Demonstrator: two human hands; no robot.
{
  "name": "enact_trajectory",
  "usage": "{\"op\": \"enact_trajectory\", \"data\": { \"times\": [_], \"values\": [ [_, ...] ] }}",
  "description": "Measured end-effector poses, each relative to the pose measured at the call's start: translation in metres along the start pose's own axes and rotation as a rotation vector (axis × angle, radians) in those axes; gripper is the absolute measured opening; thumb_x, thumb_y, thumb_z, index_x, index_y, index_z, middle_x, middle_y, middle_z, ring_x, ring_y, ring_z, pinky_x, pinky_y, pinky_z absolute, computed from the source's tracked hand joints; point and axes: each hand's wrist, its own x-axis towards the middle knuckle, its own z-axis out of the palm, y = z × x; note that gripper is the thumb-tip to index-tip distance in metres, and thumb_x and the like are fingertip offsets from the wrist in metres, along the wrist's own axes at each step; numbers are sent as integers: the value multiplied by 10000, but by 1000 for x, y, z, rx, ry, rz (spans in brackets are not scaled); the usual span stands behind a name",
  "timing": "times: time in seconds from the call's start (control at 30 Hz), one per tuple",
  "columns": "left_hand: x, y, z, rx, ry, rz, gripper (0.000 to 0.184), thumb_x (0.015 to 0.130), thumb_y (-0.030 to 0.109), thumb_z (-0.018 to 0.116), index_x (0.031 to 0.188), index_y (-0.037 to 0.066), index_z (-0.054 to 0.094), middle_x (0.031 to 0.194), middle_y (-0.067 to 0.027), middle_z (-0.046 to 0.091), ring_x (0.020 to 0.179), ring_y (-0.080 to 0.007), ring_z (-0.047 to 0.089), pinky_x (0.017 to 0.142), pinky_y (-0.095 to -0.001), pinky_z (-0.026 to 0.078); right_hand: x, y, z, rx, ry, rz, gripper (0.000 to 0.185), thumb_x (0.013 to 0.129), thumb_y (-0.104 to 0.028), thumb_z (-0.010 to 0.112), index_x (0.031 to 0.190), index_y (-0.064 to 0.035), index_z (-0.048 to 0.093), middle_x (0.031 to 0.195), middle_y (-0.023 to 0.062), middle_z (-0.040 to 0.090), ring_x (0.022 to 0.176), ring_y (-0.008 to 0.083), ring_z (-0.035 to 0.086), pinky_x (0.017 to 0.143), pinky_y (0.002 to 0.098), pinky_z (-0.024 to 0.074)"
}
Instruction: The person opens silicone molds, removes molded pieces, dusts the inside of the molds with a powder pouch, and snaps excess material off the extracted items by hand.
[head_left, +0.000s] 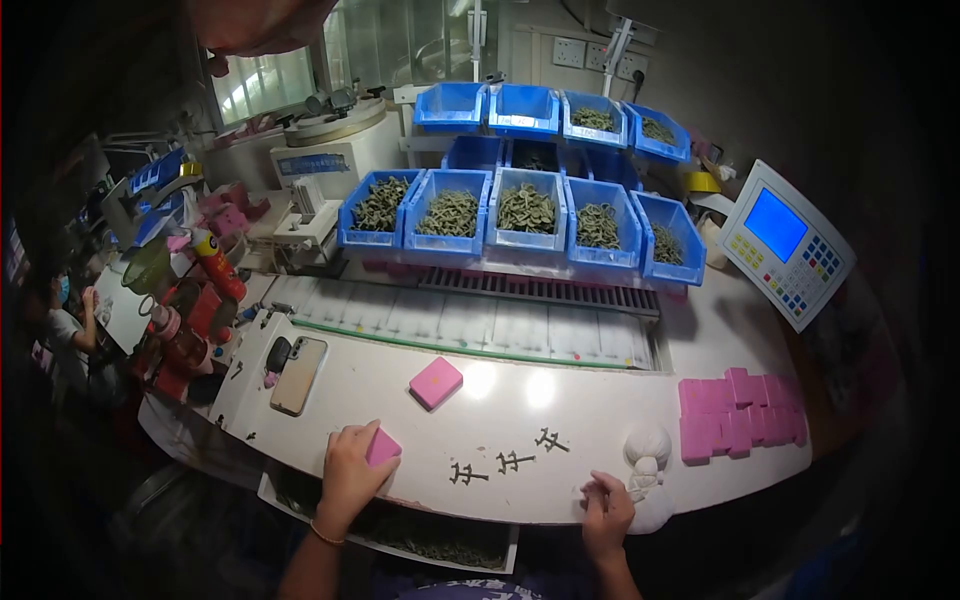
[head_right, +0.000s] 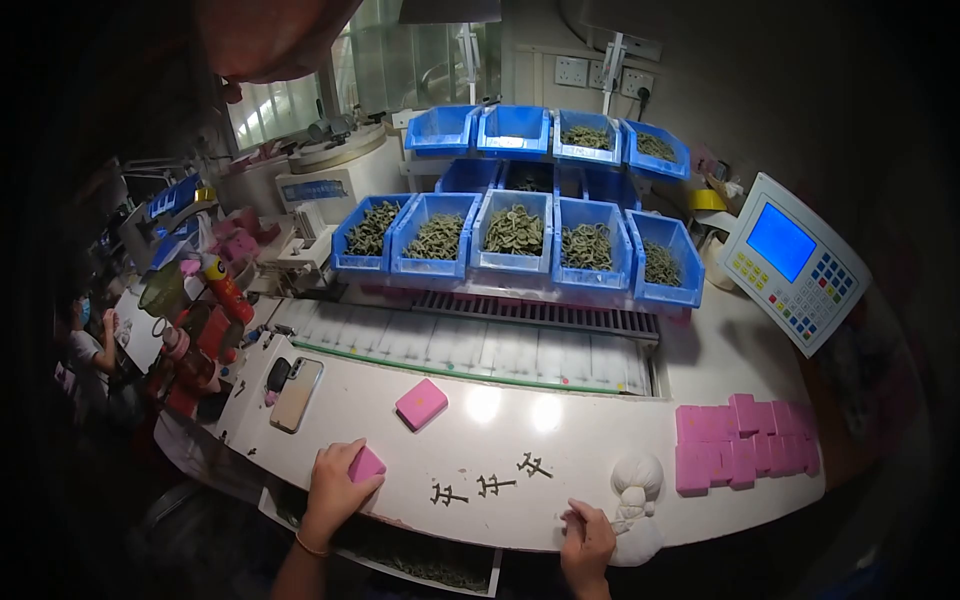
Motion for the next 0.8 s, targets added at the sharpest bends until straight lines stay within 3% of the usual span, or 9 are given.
{"op": "enact_trajectory", "data": {
  "times": [0.07,0.17,0.23,0.4,0.53,0.6,0.63,0.73,0.8],
  "values": [
    [20,-10,2,-113,54,-62,575,718,262,822,1183,-23,640,1014,-177,659,959,-346,601,909,-431,480,-4,12,-2,-100,-27,-82,114,916,43,595,1020,4,624,799,90,622,700,142,627,576,263,528],
    [88,-5,10,-330,242,-166,529,725,260,811,1164,9,653,1007,-175,674,969,-341,613,891,-431,484,-4,4,3,-136,22,-60,112,889,28,634,996,-6,635,755,96,614,651,162,609,540,282,487],
    [145,-3,26,-190,353,17,515,731,259,806,1155,9,656,1009,-173,675,966,-362,607,874,-442,486,0,-6,3,-235,13,-174,129,862,33,652,982,-13,642,745,100,613,620,188,587,528,303,463],
    [240,-12,88,111,295,-104,446,789,346,747,1080,23,648,1037,-205,640,1030,-396,569,897,-464,477,9,-4,5,-277,19,-362,188,780,59,687,940,-36,657,734,106,615,565,263,525,520,358,416],
    [241,-15,85,216,241,-232,471,818,409,728,1093,38,635,1133,-171,598,1110,-371,519,902,-471,475,8,-9,0,-291,-34,-347,203,761,71,686,930,-35,651,745,99,620,608,266,545,549,369,434],
    [219,-19,78,182,345,-110,496,829,421,717,1124,31,631,1151,-172,593,1098,-371,519,904,-469,472,4,-13,1,-307,-68,-301,212,759,71,684,939,-37,648,765,104,621,643,275,559,580,377,449],
    [205,-26,73,145,459,12,521,840,432,706,1156,24,627,1169,-173,587,1087,-372,519,906,-468,469,4,-17,5,-316,-67,-333,220,767,55,681,961,-42,646,824,111,635,714,291,582,647,393,467],
    [144,-6,55,16,139,44,644,780,486,742,1203,17,615,1184,-176,581,1083,-381,514,917,-465,458,1,-50,32,-223,-314,-455,231,794,-25,681,1018,-64,639,1028,119,661,955,326,612,880,456,478],
    [118,19,59,-58,-21,56,678,750,501,762,1201,17,614,1181,-176,581,1087,-385,512,922,-466,454,-8,-62,59,-293,-653,-701,411,862,-157,600,1269,-103,596,1399,85,537,1296,250,494,1149,492,302]
  ]
}}
